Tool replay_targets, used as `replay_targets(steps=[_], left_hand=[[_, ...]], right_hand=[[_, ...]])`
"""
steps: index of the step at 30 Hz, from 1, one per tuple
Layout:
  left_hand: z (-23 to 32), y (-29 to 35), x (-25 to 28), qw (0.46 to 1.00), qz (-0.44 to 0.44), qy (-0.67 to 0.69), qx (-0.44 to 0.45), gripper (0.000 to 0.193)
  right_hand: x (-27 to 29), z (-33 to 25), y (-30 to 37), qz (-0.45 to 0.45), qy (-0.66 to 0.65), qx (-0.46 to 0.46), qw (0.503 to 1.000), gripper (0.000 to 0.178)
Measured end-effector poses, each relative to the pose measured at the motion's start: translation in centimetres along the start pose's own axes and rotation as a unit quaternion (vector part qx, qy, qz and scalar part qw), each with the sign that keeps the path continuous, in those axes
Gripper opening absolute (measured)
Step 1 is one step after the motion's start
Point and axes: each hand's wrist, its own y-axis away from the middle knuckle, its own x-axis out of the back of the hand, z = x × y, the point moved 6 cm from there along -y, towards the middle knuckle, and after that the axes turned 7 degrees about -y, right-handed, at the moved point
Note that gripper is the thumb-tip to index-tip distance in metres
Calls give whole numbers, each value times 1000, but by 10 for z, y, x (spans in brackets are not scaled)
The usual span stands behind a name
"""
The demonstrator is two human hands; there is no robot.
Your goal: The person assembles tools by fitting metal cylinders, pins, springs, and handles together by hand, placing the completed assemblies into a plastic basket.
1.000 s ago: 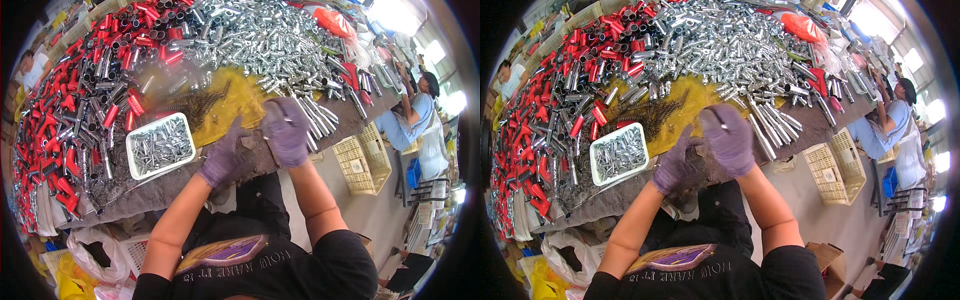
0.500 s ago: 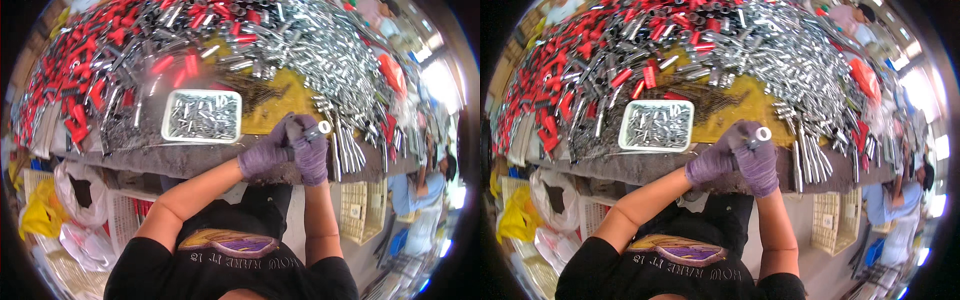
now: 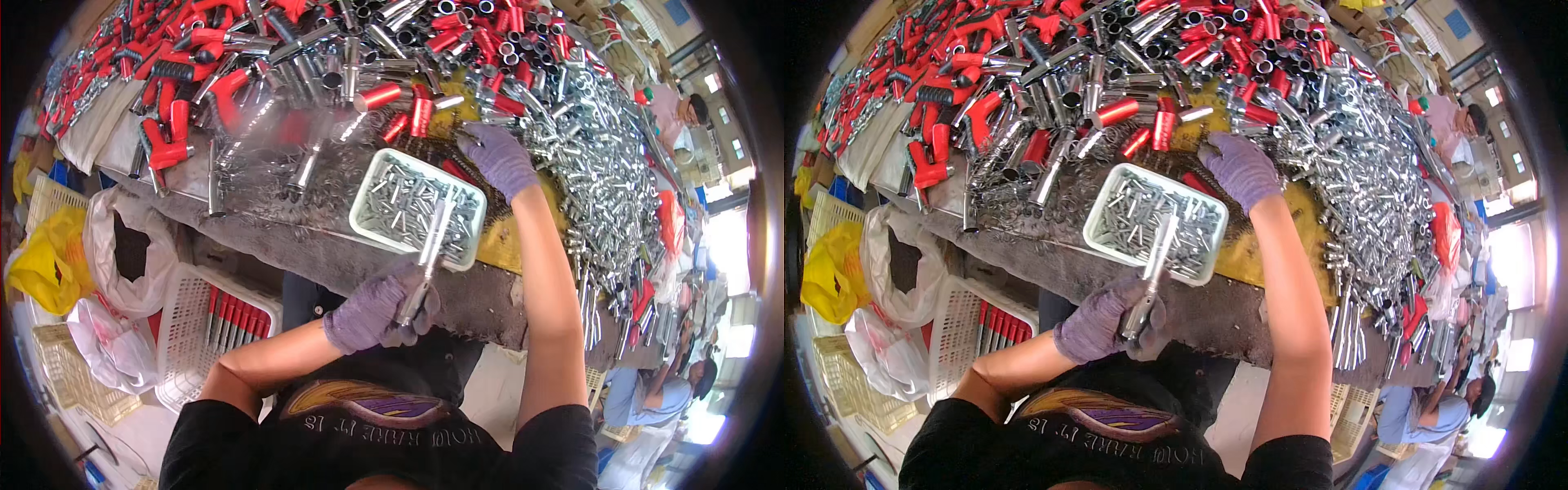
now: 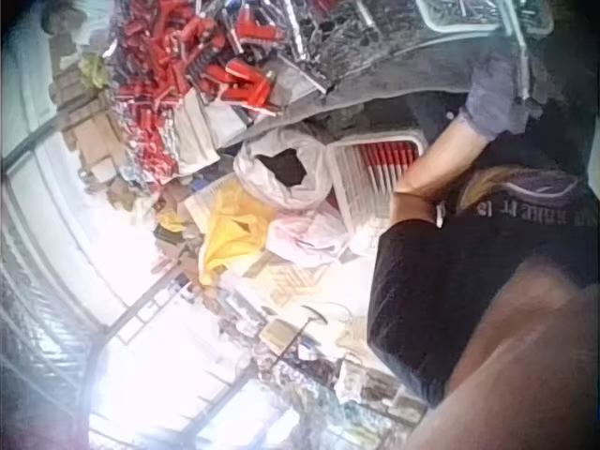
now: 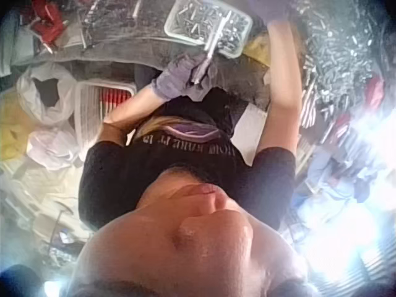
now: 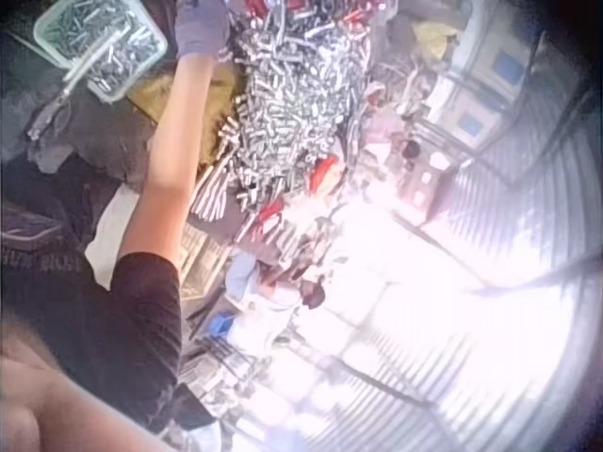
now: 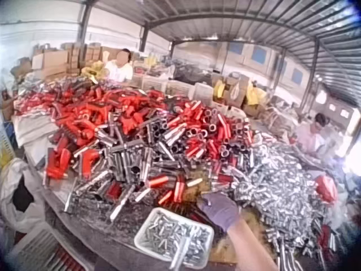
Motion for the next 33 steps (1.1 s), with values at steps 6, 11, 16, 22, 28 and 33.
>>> replay_targets(steps=[6, 11, 16, 22, 28, 33], left_hand=[[40, 22, 45, 986, 94, -93, -105, 47], [58, 32, 55, 962, 96, -214, -141, 37], [65, 25, 55, 925, 91, -325, -172, 37], [63, 24, 55, 912, 123, -293, -259, 43], [55, 27, 59, 861, 145, -433, -225, 52], [50, 17, 57, 831, 101, -503, -214, 44]], right_hand=[[-16, 3, -15, -20, 46, 21, 999, 43], [46, -18, 31, 178, -108, -43, 977, 33], [60, -59, 87, 44, -348, 99, 931, 25], [-4, -139, 78, -210, -227, 154, 938, 30], [7, -87, -71, 93, 51, 66, 992, 34], [-53, -6, -177, -87, 185, -102, 974, 43]])
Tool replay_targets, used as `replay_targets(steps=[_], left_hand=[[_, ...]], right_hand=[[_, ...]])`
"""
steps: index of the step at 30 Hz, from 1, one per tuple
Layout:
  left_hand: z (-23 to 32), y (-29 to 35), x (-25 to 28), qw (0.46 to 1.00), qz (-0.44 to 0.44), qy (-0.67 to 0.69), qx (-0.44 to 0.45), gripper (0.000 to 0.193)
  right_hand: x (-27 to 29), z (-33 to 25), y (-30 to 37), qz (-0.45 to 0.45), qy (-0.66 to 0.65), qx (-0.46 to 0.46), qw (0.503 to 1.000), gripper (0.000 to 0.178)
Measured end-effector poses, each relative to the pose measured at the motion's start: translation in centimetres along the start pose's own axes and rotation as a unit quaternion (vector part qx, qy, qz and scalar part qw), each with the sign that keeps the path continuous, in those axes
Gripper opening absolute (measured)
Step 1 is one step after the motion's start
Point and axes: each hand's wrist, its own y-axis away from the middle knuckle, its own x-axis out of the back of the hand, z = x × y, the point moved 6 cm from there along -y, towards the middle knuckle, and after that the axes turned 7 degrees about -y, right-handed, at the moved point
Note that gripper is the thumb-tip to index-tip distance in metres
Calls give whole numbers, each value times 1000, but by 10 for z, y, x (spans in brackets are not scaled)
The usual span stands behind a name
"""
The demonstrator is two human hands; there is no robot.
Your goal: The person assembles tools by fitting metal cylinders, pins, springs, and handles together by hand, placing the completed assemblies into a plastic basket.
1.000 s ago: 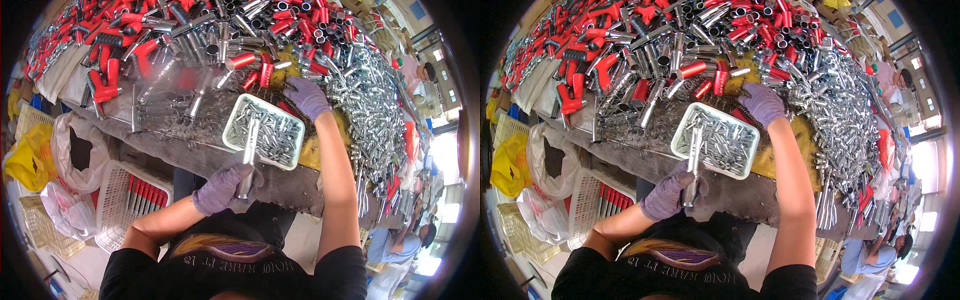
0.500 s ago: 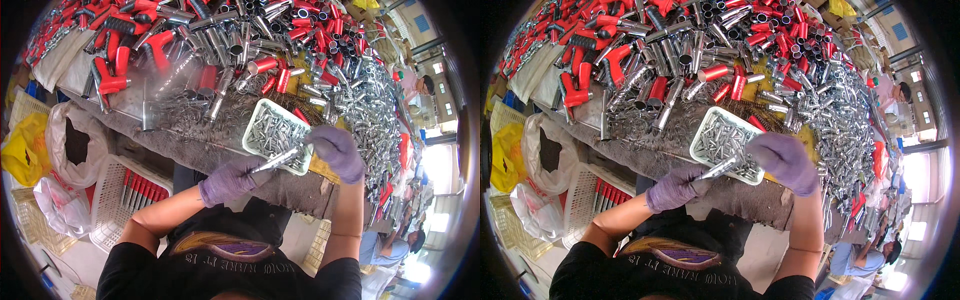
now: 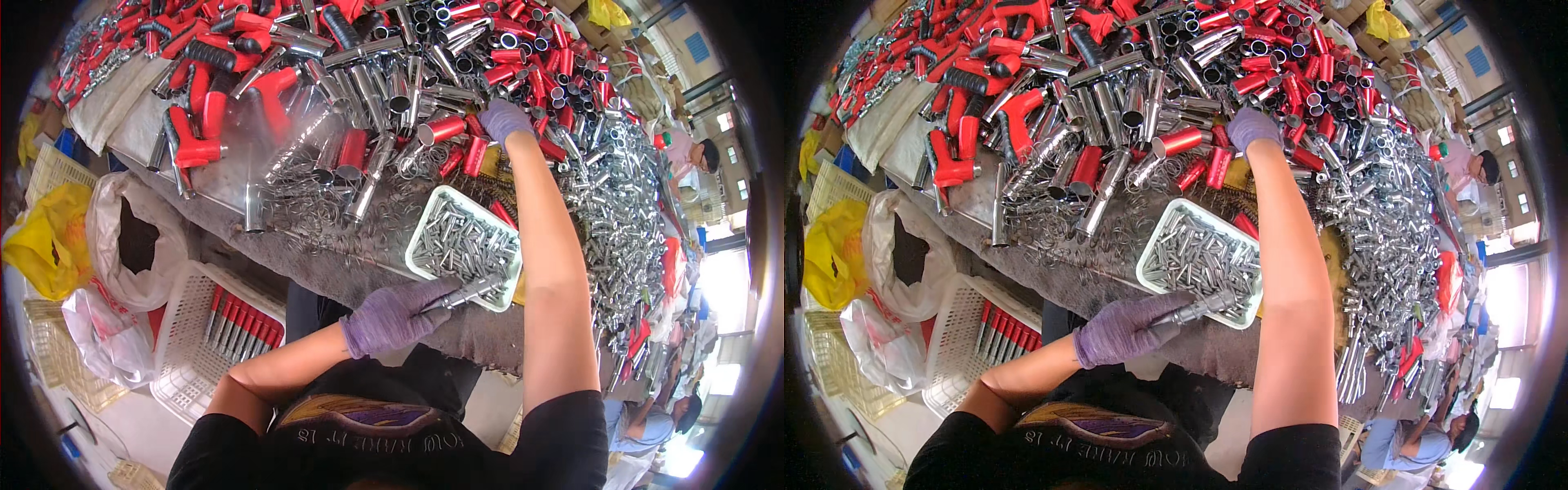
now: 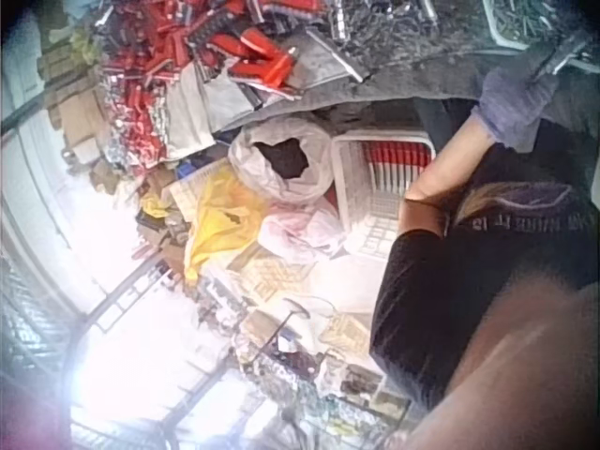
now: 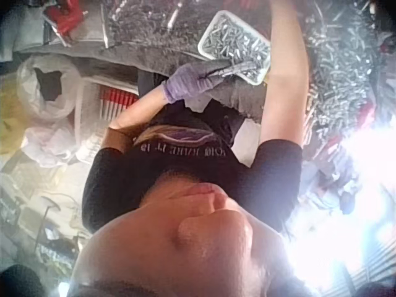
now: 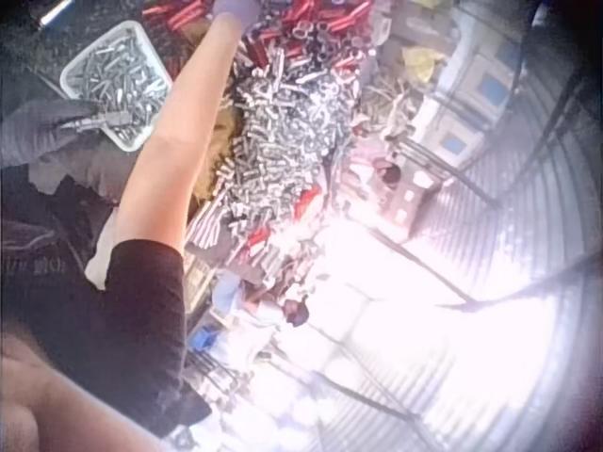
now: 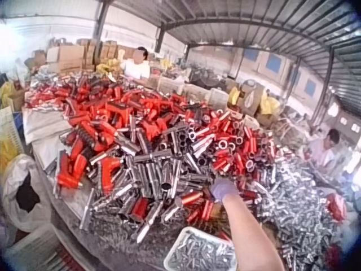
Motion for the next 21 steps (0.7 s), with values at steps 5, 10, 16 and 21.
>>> replay_targets(steps=[5, 10, 16, 21], left_hand=[[7, -2, 2, 998, 27, -28, -51, 43], [-5, 1, 8, 965, 7, 236, 116, 40], [-2, -7, 14, 950, 34, 298, 85, 19], [2, 4, -1, 935, -10, 327, 134, 24]], right_hand=[[23, 8, 18, 26, -48, 17, 998, 51], [69, 44, 122, 140, -353, 11, 925, 42], [63, 116, 275, 161, -707, 99, 682, 48], [70, 97, 325, 145, -691, 105, 700, 49]])
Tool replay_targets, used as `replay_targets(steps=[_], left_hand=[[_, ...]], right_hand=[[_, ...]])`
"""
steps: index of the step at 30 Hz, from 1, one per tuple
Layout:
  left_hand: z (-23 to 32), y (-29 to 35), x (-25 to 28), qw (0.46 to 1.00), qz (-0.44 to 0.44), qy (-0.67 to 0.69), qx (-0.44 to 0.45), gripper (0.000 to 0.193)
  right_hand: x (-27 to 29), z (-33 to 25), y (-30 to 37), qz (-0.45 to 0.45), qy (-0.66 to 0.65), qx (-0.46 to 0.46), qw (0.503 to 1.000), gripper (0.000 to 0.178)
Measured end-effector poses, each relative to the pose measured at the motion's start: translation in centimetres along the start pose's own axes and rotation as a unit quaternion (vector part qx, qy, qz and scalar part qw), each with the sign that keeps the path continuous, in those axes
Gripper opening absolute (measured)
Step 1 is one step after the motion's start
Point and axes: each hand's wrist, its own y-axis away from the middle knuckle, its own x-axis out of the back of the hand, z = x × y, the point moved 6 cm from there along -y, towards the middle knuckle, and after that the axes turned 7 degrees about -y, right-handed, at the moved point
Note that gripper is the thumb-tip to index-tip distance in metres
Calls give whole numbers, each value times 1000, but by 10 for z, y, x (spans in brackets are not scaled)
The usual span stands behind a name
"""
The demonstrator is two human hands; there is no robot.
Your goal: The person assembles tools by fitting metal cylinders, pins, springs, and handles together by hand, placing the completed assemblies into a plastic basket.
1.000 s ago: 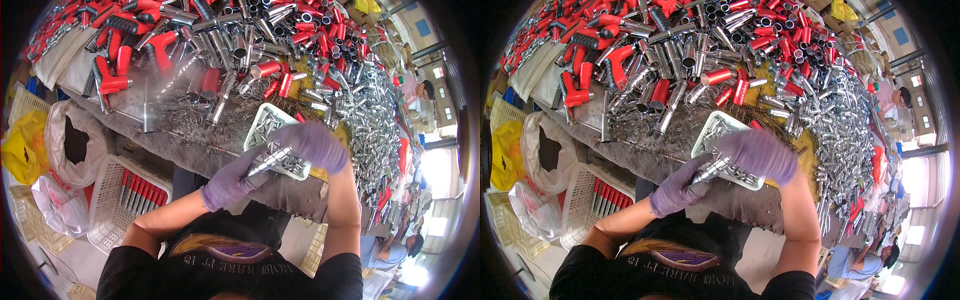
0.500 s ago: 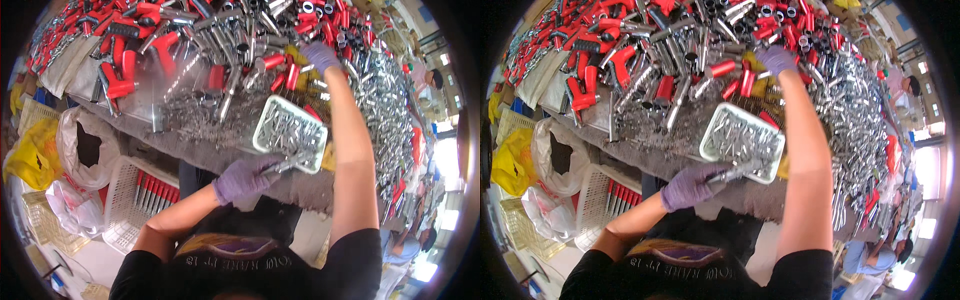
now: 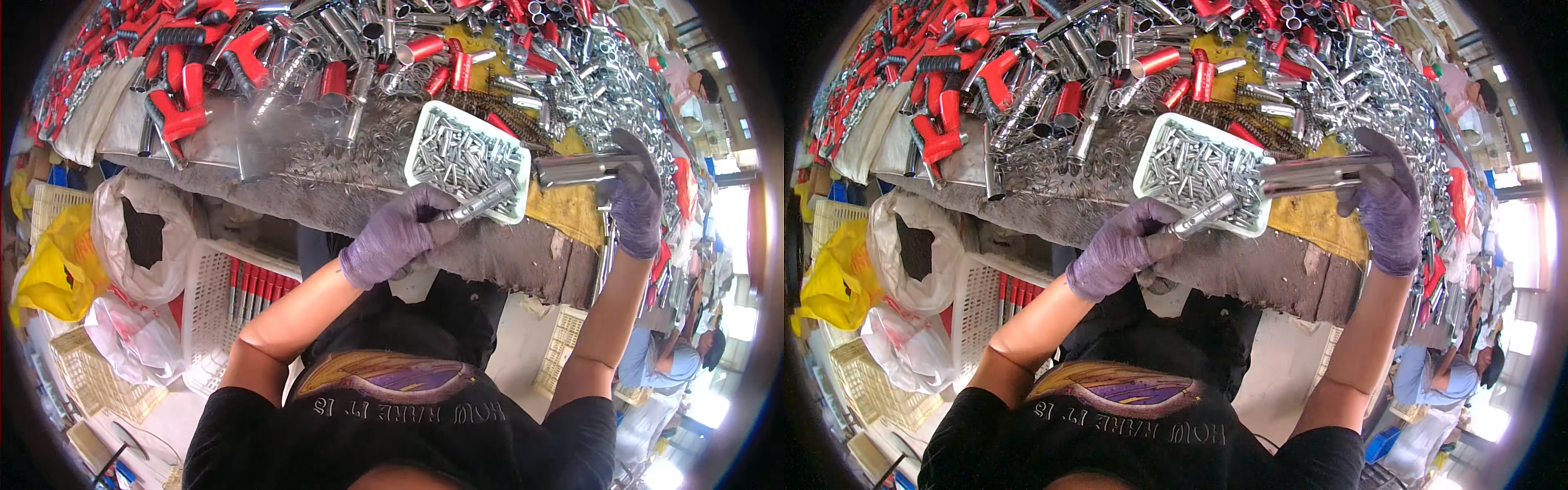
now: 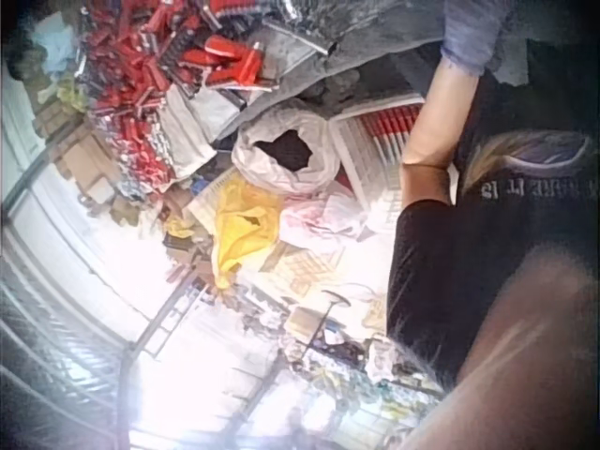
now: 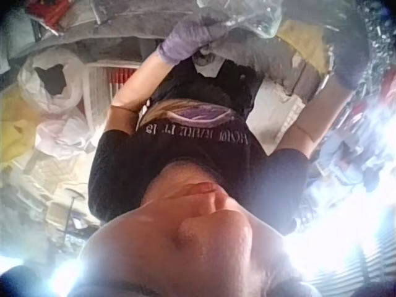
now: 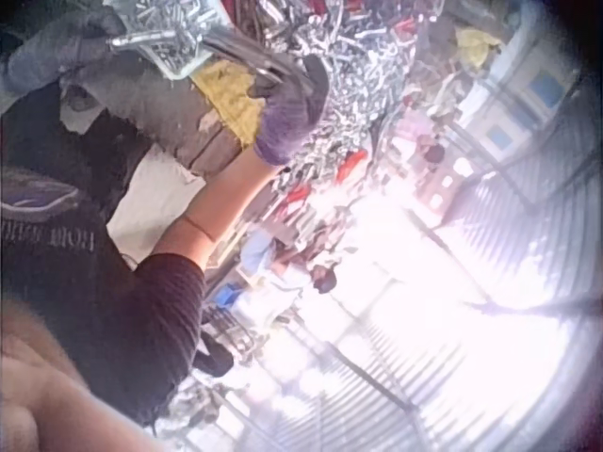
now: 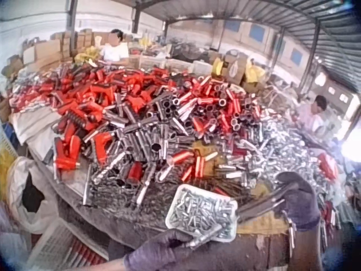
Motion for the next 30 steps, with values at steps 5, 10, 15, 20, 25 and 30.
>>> replay_targets(steps=[5, 10, 15, 20, 25, 30], left_hand=[[4, 10, -23, 998, 3, -52, -38, 28], [-4, 22, -34, 990, 38, 84, -105, 31], [-26, 36, -74, 987, -6, 159, 17, 38], [-28, 36, -74, 994, -18, 94, 46, 39], [-37, 38, -65, 997, -43, 36, 46, 38], [-39, 40, -58, 999, 0, -1, 45, 40]], right_hand=[[-36, 7, 6, -140, 110, -75, 981, 38], [-80, 24, 23, -199, 253, 0, 947, 30], [-101, 84, 58, -113, 207, -72, 969, 42], [-98, 78, 71, -72, 181, -63, 979, 42], [-93, 80, 65, -220, 269, -142, 927, 42], [-93, 75, 6, -191, 432, 24, 881, 33]])
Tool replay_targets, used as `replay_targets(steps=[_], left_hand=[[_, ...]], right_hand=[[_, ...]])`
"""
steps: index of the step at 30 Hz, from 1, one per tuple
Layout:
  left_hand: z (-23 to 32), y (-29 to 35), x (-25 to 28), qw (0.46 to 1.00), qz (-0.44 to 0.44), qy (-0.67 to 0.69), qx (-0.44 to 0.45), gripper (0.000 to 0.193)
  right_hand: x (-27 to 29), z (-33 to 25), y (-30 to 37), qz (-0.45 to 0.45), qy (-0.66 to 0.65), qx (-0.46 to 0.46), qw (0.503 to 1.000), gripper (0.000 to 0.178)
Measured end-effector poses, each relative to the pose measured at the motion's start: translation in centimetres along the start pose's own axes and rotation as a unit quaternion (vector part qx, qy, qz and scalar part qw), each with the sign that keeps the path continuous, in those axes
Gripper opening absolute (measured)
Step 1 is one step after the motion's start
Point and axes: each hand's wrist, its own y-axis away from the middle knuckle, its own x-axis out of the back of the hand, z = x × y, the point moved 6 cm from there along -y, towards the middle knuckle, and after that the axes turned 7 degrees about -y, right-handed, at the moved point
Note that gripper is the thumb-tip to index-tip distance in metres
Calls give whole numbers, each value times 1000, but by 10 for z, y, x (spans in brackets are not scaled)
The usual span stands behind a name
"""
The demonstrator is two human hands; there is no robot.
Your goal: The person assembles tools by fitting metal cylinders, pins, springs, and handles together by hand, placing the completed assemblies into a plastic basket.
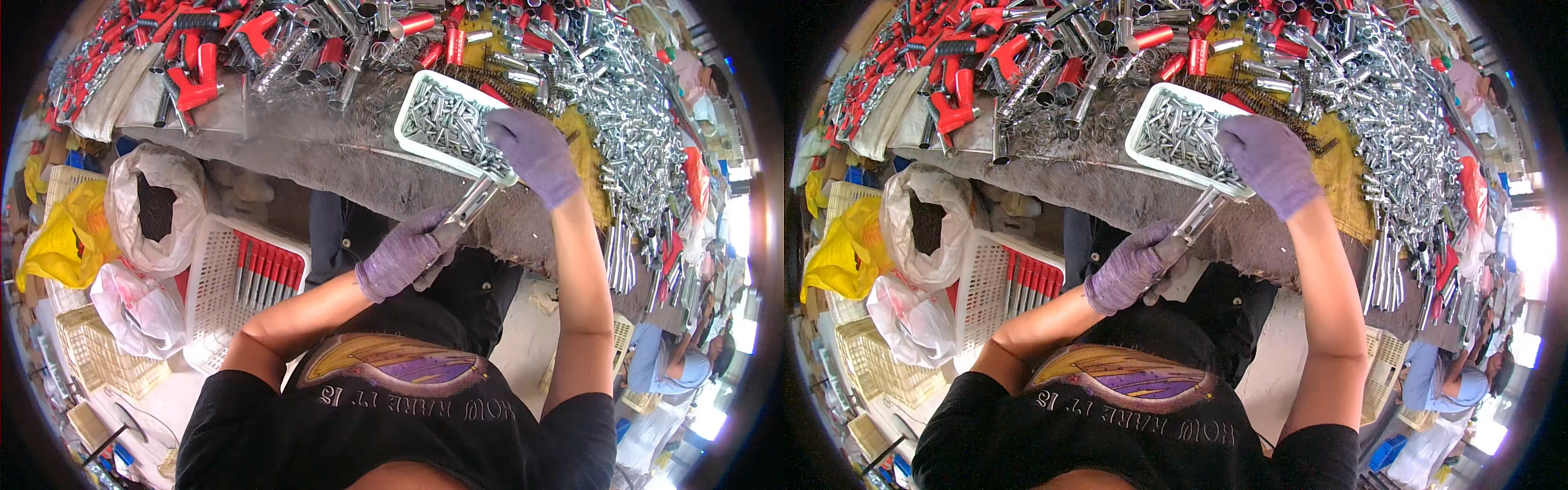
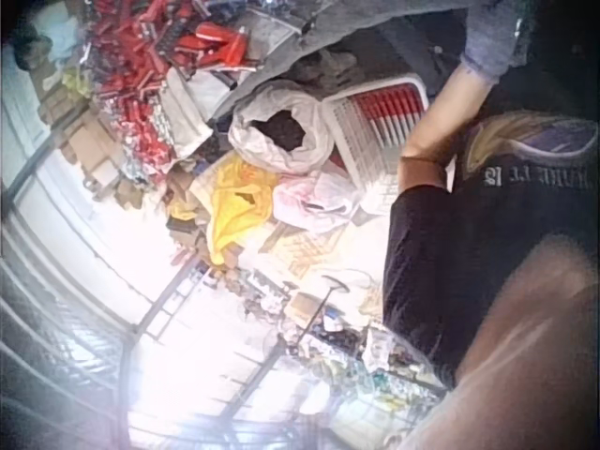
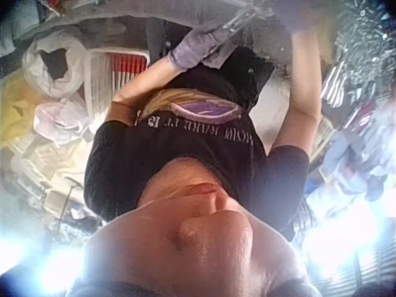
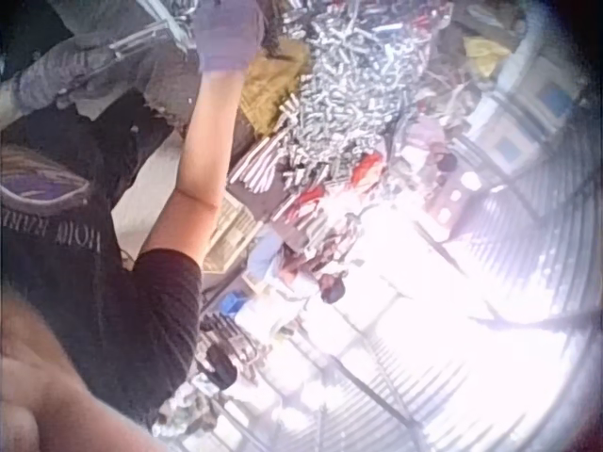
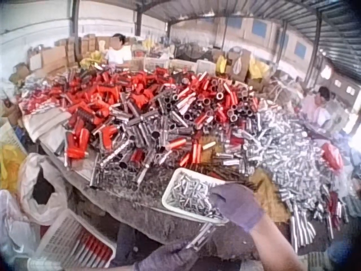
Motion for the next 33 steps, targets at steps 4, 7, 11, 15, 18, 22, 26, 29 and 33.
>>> replay_targets(steps=[4, 7, 11, 15, 18, 22, 26, 29, 33], left_hand=[[-1, 3, 4, 1000, -2, 6, -18, 31], [-6, 4, 17, 998, 54, -15, -9, 29], [2, 5, 28, 996, 85, -11, -22, 29], [8, 8, 38, 994, 107, 4, -14, 27], [6, 3, 37, 996, 89, -11, -29, 26], [5, -1, 35, 995, 81, -50, -8, 28], [-10, -7, 35, 997, 63, -39, -27, 39], [4, -5, 35, 973, 129, -138, -135, 44], [36, 3, 24, 853, 140, -436, -250, 51]], right_hand=[[-44, 4, -40, -87, 233, -19, 968, 24], [-48, 10, -52, -124, 234, -112, 958, 24], [-31, 2, -44, -44, 176, -30, 983, 25], [2, -45, 11, 0, -143, -75, 987, 20], [-6, -70, 46, 50, -40, 132, 989, 16], [-31, -74, 55, 62, 71, 188, 978, 13], [-47, -80, 69, 25, 266, 158, 951, 20], [-36, -85, 63, 17, 244, 187, 951, 27], [-7, -84, 56, 30, 143, 140, 979, 30]])
